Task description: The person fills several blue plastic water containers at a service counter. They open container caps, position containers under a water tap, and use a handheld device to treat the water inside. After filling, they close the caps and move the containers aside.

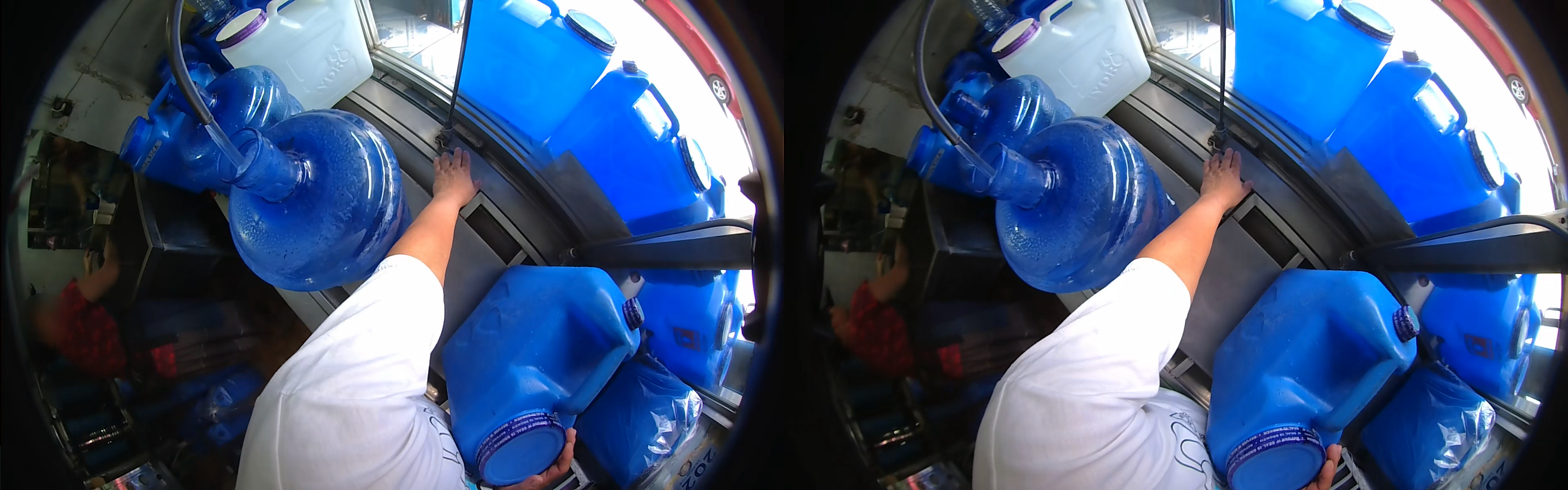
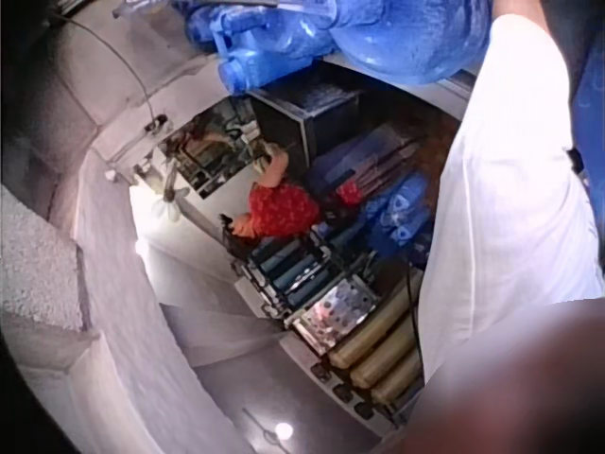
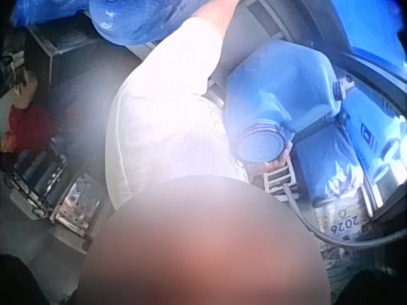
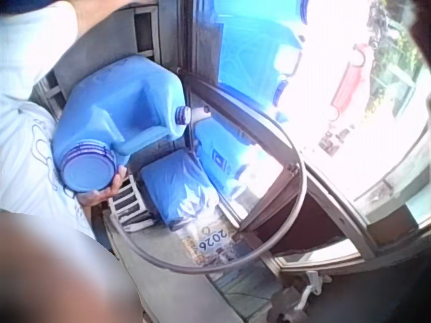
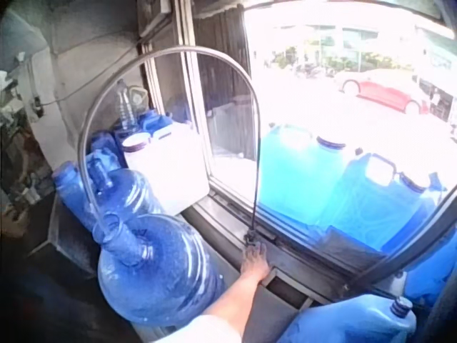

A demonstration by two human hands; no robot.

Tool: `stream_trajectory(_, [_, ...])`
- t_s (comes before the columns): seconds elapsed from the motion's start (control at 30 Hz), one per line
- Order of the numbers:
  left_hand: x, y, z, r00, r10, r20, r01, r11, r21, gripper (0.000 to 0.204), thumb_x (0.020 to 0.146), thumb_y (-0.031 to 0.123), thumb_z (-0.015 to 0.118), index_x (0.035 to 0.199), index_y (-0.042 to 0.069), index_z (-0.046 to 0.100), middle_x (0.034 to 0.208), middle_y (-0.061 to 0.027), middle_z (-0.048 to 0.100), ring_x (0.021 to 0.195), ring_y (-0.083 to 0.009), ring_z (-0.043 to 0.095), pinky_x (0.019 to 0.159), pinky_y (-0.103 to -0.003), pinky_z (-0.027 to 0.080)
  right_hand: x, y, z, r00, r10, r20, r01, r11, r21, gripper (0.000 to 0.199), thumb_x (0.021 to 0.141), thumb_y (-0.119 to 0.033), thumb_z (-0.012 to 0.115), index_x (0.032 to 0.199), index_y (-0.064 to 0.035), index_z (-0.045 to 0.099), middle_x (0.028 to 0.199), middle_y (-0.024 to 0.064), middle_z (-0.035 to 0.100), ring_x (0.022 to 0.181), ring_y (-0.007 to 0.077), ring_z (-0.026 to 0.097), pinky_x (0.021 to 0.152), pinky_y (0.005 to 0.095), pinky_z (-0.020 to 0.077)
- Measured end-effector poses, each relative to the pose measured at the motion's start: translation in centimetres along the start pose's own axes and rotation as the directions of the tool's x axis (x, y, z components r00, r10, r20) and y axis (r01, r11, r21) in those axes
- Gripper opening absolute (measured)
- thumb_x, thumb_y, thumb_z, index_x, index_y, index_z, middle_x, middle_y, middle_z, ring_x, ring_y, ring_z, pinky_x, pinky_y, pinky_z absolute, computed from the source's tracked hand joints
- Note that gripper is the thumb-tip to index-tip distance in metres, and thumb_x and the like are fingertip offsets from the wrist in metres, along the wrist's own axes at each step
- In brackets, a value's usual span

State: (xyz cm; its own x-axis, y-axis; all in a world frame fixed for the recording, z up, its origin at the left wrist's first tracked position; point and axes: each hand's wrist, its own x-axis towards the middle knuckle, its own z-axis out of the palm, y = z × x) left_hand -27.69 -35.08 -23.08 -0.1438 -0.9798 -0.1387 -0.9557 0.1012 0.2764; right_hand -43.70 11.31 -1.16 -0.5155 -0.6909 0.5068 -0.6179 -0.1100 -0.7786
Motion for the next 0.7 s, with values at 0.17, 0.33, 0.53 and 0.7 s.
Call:
stream_trajectory(0.17, [-0.3,0.6,-1.0,0.995,-0.047,0.091,0.045,0.999,0.021,0.088,0.088,0.055,0.059,0.154,0.009,0.021,0.16,-0.0115,0.022,0.146,-0.0369,0.021,0.119,-0.05,0.015,4.4,-0.7,3.0,0.888,-0.459,-0.026,0.459,0.887,0.038,0.067,0.097,-0.06,0.033,0.144,-0.0131,0.039,0.139,0.0298,0.042,0.125,0.0417,0.048,0.102,0.064,0.0366])
stream_trajectory(0.33, [-3.0,1.7,-1.3,0.988,-0.148,-0.033,0.141,0.978,-0.154,0.089,0.086,0.056,0.06,0.154,0.009,0.023,0.158,-0.0153,0.023,0.144,-0.0392,0.024,0.118,-0.049,0.018,1.1,-3.8,2.1,0.925,0.379,-0.002,-0.36,0.88,0.311,0.091,0.092,-0.076,0.025,0.144,-0.0025,0.035,0.149,0.015,0.036,0.134,0.0323,0.041,0.113,0.0459,0.0332])
stream_trajectory(0.53, [-17.8,0.0,3.1,0.76,0.65,0.03,-0.419,0.523,-0.742,0.079,0.076,0.014,0.063,0.148,0.005,0.033,0.152,-0.0212,0.033,0.142,-0.0335,0.031,0.117,-0.041,0.028,5.3,1.0,-2.2,0.827,0.376,0.418,-0.49,0.847,0.207,0.105,0.084,-0.085,0.026,0.143,0.0004,0.04,0.148,0.0176,0.039,0.138,0.0293,0.037,0.115,0.0444,0.0291])
stream_trajectory(0.7, [-31.1,-1.2,-6.2,0.544,0.729,0.416,-0.273,0.623,-0.733,0.129,0.062,0.023,0.09,0.156,0.01,0.003,0.16,-0.0221,0.012,0.147,-0.0343,0.019,0.12,-0.039,0.021,6.2,0.2,-2.3,0.845,0.178,0.505,-0.247,0.966,0.072,0.098,0.086,-0.082,0.031,0.137,0.0003,0.049,0.146,0.0217,0.041,0.139,0.0327,0.035,0.115,0.0446,0.0248])
